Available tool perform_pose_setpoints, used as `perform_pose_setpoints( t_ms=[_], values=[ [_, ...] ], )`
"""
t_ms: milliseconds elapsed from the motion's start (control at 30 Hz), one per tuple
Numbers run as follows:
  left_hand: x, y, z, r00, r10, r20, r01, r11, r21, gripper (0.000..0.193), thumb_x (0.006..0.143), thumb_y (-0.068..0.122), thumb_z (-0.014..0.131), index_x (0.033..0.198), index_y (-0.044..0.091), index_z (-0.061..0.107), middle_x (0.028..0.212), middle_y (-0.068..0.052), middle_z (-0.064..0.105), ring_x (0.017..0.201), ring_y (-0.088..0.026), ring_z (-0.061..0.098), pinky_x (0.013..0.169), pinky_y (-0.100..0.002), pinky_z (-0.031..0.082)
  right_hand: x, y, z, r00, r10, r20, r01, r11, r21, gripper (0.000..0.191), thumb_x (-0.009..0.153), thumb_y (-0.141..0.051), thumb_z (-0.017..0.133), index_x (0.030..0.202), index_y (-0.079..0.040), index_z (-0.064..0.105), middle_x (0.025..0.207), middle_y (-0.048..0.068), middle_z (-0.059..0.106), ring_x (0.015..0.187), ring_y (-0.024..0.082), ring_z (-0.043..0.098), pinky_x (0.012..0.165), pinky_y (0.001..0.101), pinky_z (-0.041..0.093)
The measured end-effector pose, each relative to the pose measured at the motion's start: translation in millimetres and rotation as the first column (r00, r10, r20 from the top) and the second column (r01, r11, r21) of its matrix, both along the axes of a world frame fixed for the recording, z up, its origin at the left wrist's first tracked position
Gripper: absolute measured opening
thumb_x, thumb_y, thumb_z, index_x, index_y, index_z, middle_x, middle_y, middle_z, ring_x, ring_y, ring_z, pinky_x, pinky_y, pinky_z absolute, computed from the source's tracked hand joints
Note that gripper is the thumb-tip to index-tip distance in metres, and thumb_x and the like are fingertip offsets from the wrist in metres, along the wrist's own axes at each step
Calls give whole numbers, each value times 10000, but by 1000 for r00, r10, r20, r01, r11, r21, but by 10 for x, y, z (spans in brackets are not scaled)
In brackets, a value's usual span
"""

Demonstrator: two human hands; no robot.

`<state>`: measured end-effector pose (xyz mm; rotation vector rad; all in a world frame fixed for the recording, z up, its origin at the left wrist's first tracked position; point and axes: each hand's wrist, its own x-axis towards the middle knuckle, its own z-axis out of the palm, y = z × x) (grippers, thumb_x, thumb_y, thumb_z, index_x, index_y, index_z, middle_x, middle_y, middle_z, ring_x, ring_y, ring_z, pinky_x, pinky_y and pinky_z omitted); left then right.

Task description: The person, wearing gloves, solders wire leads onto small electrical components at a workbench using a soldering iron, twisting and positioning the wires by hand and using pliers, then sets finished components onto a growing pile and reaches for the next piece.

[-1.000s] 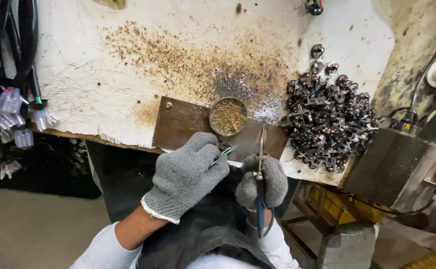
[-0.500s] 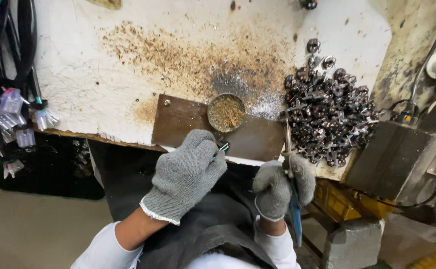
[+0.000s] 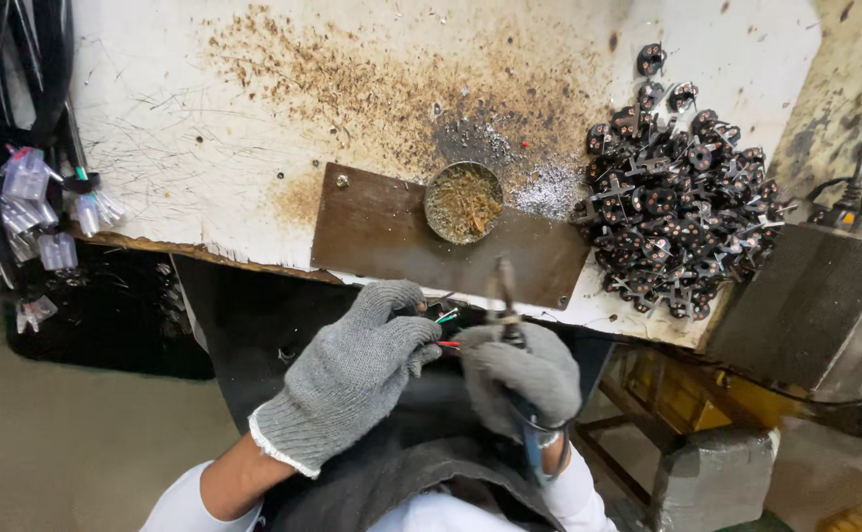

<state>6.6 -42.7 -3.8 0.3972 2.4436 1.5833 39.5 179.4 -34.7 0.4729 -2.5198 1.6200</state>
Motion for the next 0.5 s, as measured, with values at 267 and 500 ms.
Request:
perform_pose_setpoints(
  t_ms=[267, 500],
  values=[
    [-64, 137, 214, 995, 7, 103, -19, 994, 109, 140, 905, 140, 750, 1012, 53, 726, 1086, -134, 709, 885, -316, 736, 733, -372, 592, 195, 28, -5, 968, -224, 114, 235, 967, -100, 638, 887, 24, 753, 1389, -113, 384, 1120, 225, 693, 1041, 278, 718, 966, 399, 562],
    [-130, 245, 134, 954, -46, 297, -22, 975, 223, 148, 870, 140, 750, 971, 35, 722, 1047, -120, 715, 891, -273, 749, 752, -342, 598, 237, 139, -96, 974, -219, 57, 220, 976, -7, 625, 862, 41, 779, 1368, -81, 432, 1132, 185, 683, 1017, 257, 727, 942, 385, 584]
  ],
)
